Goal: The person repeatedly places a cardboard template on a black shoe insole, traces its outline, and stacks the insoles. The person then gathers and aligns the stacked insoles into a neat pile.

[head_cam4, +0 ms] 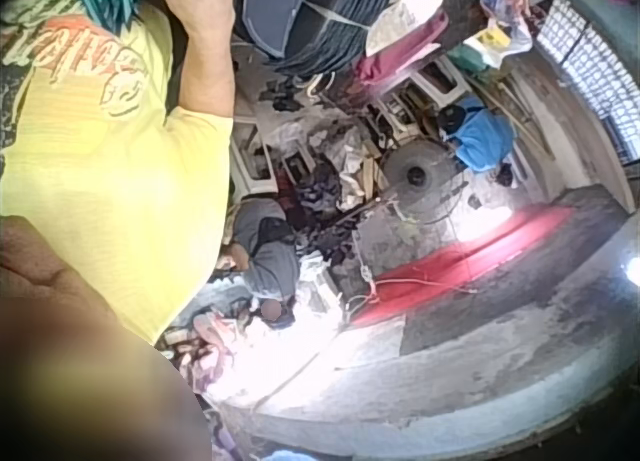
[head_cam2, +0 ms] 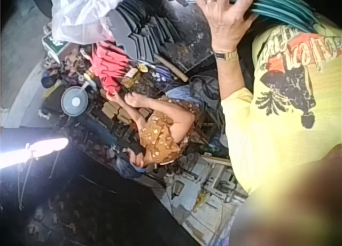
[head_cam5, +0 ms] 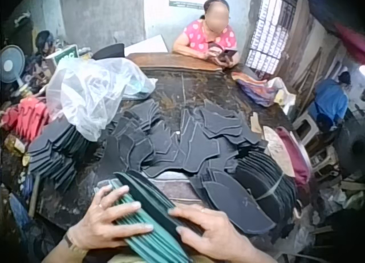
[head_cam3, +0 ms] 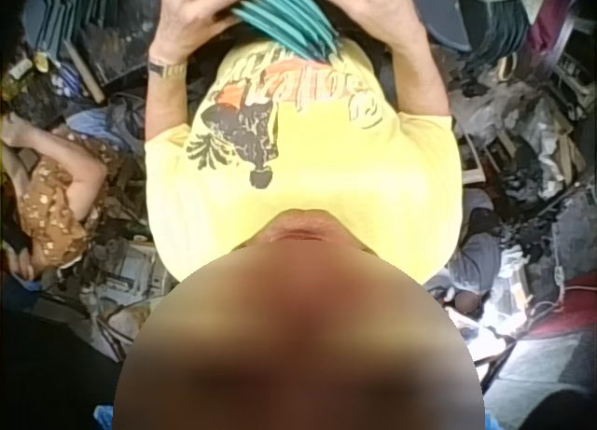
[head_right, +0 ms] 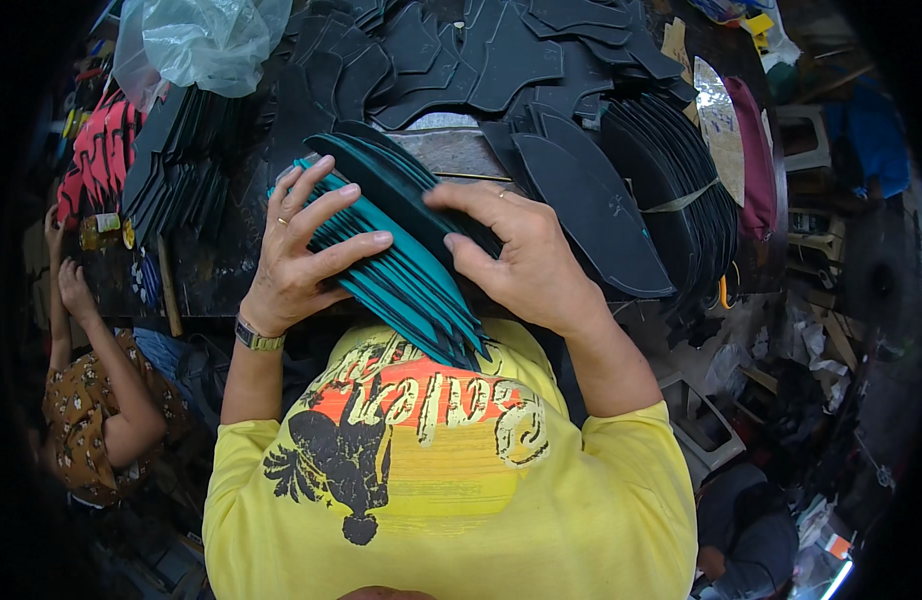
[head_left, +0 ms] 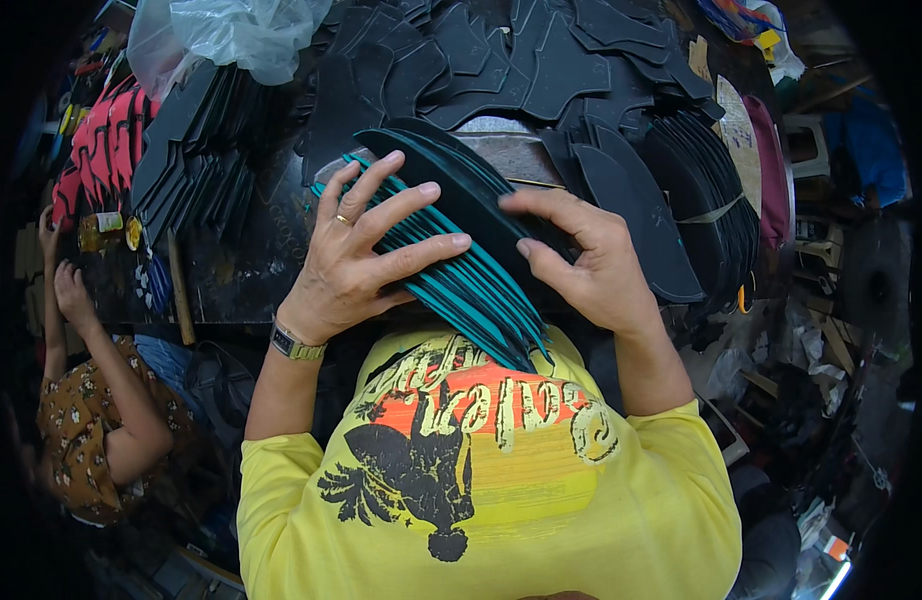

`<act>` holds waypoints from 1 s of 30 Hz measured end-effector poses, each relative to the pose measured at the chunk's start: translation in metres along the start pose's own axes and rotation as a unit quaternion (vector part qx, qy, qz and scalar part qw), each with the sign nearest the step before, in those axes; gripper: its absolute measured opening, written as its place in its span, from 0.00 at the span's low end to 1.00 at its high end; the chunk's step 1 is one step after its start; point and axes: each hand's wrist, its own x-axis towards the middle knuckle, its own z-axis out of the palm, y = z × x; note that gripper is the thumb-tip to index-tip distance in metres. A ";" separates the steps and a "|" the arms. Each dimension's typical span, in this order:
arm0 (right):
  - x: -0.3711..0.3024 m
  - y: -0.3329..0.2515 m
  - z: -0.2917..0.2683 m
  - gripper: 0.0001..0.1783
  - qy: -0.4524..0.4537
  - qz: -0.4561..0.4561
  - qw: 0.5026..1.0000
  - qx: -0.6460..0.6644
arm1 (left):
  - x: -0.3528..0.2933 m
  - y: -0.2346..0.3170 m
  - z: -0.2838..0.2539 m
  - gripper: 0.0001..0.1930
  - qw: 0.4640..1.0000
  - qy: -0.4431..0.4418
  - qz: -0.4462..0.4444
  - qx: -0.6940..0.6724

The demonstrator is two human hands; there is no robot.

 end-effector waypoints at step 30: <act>-0.003 0.000 -0.003 0.19 -0.045 -0.008 0.999 -0.008 | -0.003 -0.005 0.002 0.31 1.000 -0.017 0.011 -0.002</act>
